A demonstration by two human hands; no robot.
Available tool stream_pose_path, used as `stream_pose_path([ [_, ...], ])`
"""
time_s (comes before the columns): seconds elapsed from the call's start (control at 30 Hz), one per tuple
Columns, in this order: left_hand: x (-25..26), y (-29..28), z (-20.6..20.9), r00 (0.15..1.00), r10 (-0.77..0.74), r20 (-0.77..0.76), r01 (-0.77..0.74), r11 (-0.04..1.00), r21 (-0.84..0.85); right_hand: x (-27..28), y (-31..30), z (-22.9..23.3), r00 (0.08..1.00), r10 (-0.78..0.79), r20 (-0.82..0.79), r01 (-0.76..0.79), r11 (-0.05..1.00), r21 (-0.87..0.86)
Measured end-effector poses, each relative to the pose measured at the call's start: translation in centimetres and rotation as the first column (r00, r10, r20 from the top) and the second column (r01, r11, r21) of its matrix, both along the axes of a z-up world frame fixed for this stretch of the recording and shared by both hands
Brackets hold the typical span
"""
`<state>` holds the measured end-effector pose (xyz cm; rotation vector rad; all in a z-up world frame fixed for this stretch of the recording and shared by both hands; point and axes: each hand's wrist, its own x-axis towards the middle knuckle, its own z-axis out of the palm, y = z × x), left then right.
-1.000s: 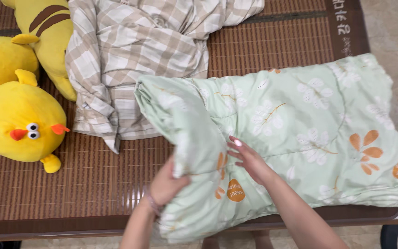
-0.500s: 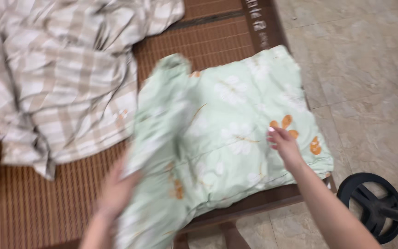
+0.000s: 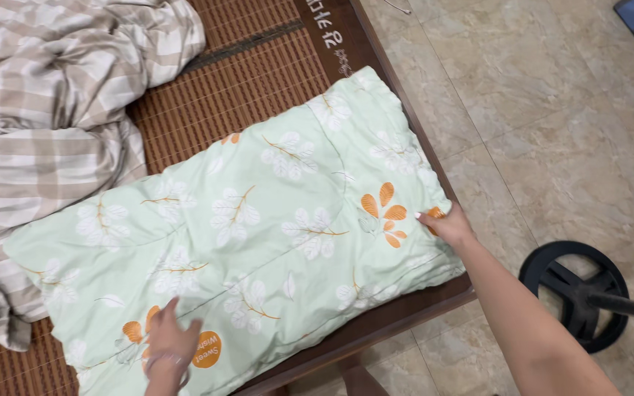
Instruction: The person folds a light green patterned comforter on a bamboo mat, then places it on a stack of other bedding. They then pick up a beige checkered comforter, shake it out, and fold it on the mat.
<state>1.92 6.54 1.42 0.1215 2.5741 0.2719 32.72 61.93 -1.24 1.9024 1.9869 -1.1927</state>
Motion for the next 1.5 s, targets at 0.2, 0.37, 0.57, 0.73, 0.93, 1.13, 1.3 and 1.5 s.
stream_pose_path([
  [0.2,2.0,13.0,2.9,0.990,-0.136,0.037,0.112,0.919,0.378,-3.4,-2.0,7.8,0.923,0.035,-0.382,-0.115,0.975,-0.190],
  [0.37,2.8,17.9,4.3,0.746,-0.140,0.651,-0.537,0.452,0.712,-10.0,-15.4,17.0,0.889,0.448,-0.090,-0.419,0.878,0.230],
  [0.57,-0.2,16.4,1.8,0.836,-0.274,0.476,-0.431,0.209,0.878,-15.5,-33.6,18.2,0.517,0.855,0.039,-0.717,0.407,0.566],
  [0.73,-2.9,10.6,4.0,0.919,-0.157,0.361,-0.242,0.498,0.833,-16.7,-39.8,14.0,0.366,0.922,0.123,-0.771,0.227,0.596],
  [0.93,-4.5,6.9,1.2,0.855,0.108,0.508,-0.504,0.409,0.761,-16.2,-42.2,12.5,0.058,0.956,-0.287,-0.889,0.181,0.421],
  [1.13,-4.9,0.8,-4.6,0.745,0.375,0.552,-0.662,0.308,0.684,-14.9,-38.5,10.5,0.369,0.709,-0.601,-0.670,0.651,0.357],
  [1.3,-1.8,1.0,-3.1,0.916,0.293,0.275,-0.400,0.603,0.690,-16.3,-30.0,5.4,0.831,0.542,-0.129,-0.395,0.737,0.548],
  [1.5,-0.5,5.2,-2.2,0.939,0.217,0.267,-0.341,0.699,0.629,-17.9,-23.1,1.4,0.906,-0.281,-0.315,0.039,0.798,-0.601],
])
